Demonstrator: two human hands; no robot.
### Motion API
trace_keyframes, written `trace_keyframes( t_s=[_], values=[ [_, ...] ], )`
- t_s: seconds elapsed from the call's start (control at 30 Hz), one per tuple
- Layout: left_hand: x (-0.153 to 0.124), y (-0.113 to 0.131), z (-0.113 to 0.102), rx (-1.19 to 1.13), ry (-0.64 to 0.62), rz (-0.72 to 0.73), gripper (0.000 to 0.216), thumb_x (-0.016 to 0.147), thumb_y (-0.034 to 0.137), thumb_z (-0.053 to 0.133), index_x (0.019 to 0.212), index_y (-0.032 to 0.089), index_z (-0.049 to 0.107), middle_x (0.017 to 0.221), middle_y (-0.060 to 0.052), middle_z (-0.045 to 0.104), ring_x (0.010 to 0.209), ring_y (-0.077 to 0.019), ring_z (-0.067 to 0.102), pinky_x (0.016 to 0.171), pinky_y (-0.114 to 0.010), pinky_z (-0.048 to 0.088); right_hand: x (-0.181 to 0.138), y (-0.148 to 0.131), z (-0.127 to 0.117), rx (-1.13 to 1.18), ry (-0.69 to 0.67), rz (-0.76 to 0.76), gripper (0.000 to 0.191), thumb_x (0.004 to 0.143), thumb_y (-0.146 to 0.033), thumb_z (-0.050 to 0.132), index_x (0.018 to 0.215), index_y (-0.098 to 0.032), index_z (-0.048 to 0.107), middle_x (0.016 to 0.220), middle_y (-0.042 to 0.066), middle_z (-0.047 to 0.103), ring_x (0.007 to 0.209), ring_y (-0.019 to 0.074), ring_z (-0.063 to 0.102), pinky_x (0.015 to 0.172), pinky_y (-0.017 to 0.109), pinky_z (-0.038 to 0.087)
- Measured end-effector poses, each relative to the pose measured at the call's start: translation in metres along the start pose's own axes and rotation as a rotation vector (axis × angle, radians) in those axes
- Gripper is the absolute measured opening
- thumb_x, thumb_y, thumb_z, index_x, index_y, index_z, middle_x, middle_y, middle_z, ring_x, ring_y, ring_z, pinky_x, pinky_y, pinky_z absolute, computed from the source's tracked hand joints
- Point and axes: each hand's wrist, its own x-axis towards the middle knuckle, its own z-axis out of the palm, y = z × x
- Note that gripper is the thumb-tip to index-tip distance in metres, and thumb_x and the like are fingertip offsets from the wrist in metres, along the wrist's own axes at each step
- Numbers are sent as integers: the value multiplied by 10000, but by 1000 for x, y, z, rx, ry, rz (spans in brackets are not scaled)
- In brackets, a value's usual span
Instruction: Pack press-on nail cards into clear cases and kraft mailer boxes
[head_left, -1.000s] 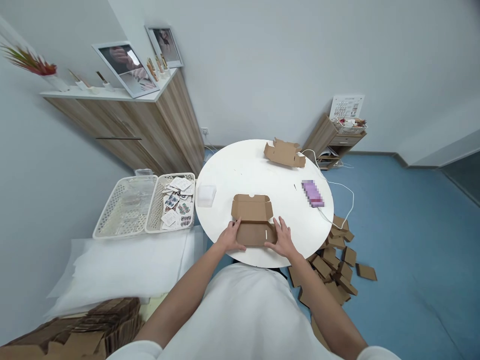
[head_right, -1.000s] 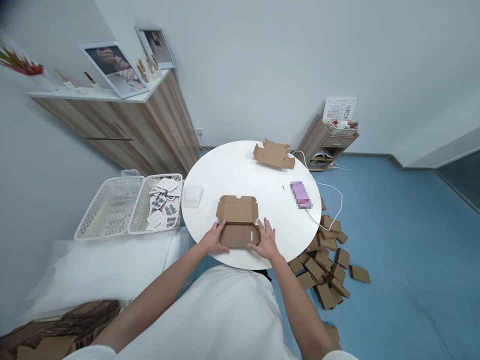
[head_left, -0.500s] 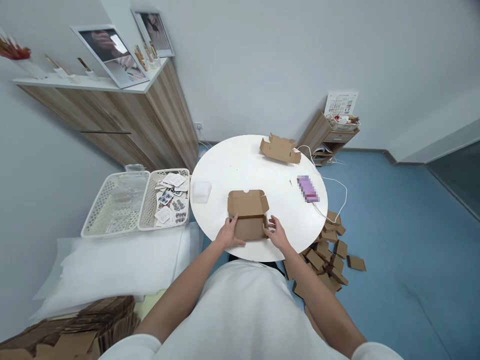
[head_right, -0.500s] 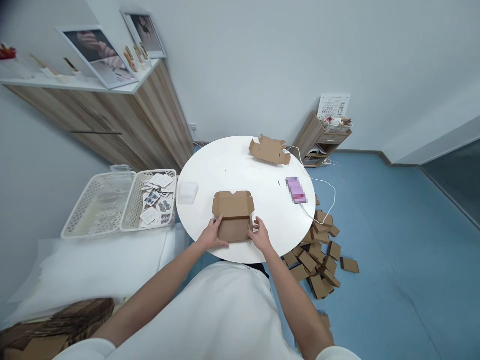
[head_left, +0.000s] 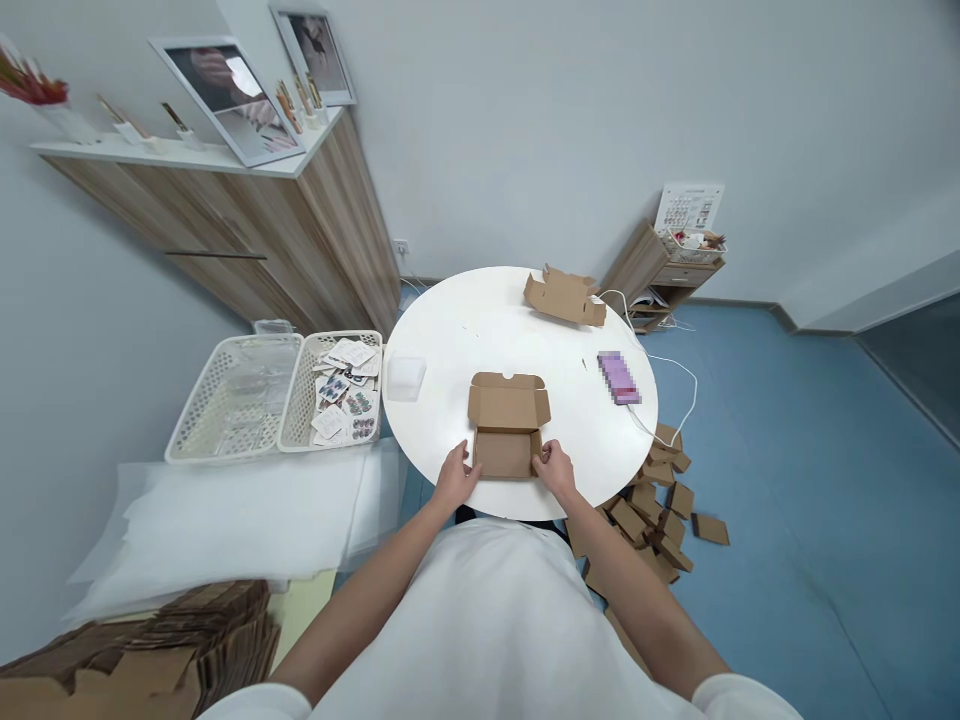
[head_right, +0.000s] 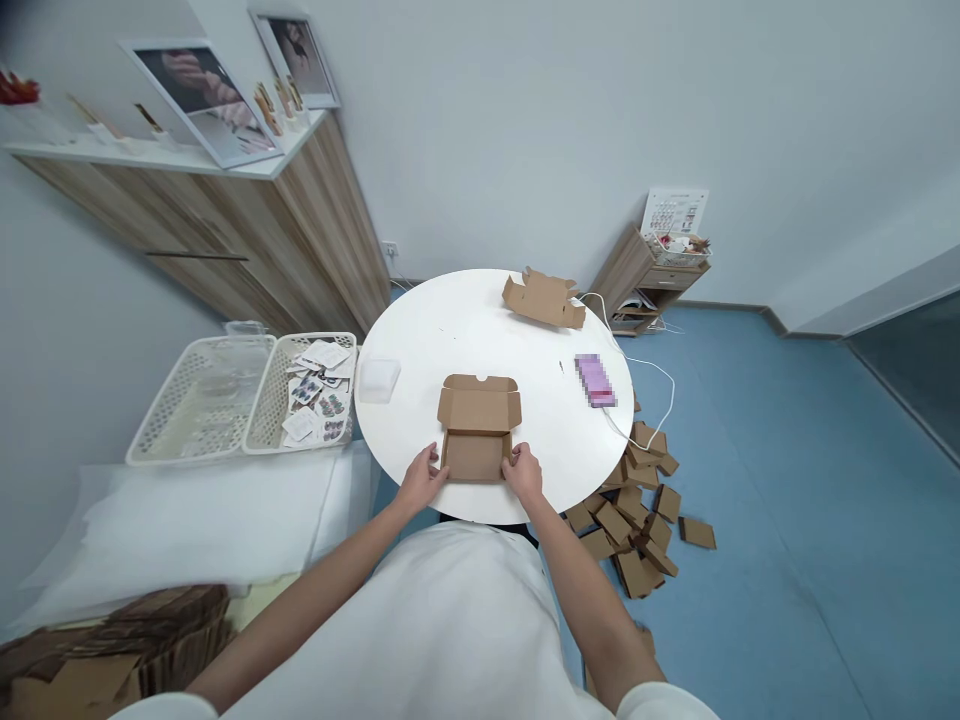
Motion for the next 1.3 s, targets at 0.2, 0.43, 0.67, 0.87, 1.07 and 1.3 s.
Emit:
trace_keyframes(
  t_s=[0.2, 0.43, 0.67, 0.87, 1.07, 1.3],
  values=[
    [-9, 1, 17, -114, 21, -25, 373, 706, 210, 531, 1074, 152, 532, 915, -57, 596, 673, -114, 558, 705, -274, 457, 2, 12, -6, -8, -31, -13, 136, 630, -232, 451, 724, -227, 353, 581, -42, 478, 548, 139, 455, 501, 228, 286],
    [-11, 14, 28, -107, 16, -39, 375, 680, 184, 548, 1054, 162, 554, 891, -44, 599, 649, -114, 561, 692, -277, 466, 15, 29, -15, 70, -88, -38, 147, 598, -214, 440, 665, -230, 311, 536, -63, 405, 518, 129, 404, 502, 230, 279],
    [-1, 37, 45, -29, 44, -103, 426, 721, 238, 516, 1142, 175, 490, 979, -64, 581, 735, -136, 569, 718, -295, 465, 29, 39, -34, 202, -102, -53, 144, 653, -310, 463, 721, -228, 366, 547, -59, 429, 537, 149, 448, 540, 262, 332],
    [-4, 57, 56, 18, 144, -241, 521, 766, 362, 479, 1233, 150, 392, 1146, -132, 486, 896, -181, 547, 759, -320, 453, 24, 56, -51, 331, -179, -35, 332, 684, -446, 474, 921, -219, 423, 739, -10, 536, 555, 139, 520, 550, 287, 415],
    [-6, 60, 67, -61, 167, -302, 438, 812, 271, 413, 1240, 178, 403, 1131, -108, 510, 874, -159, 555, 823, -327, 431, 13, 57, -49, 627, -340, 109, 332, 704, -424, 427, 970, -226, 407, 1035, 40, 481, 490, 78, 547, 412, 242, 449],
    [23, 63, 70, -109, 134, -286, 485, 818, 263, 408, 1291, 179, 339, 1165, -103, 491, 976, -168, 517, 896, -332, 385, 37, 48, -54, 689, -307, 135, 343, 700, -427, 460, 973, -222, 424, 1059, 46, 460, 604, 99, 582, 440, 236, 479]
  ],
)
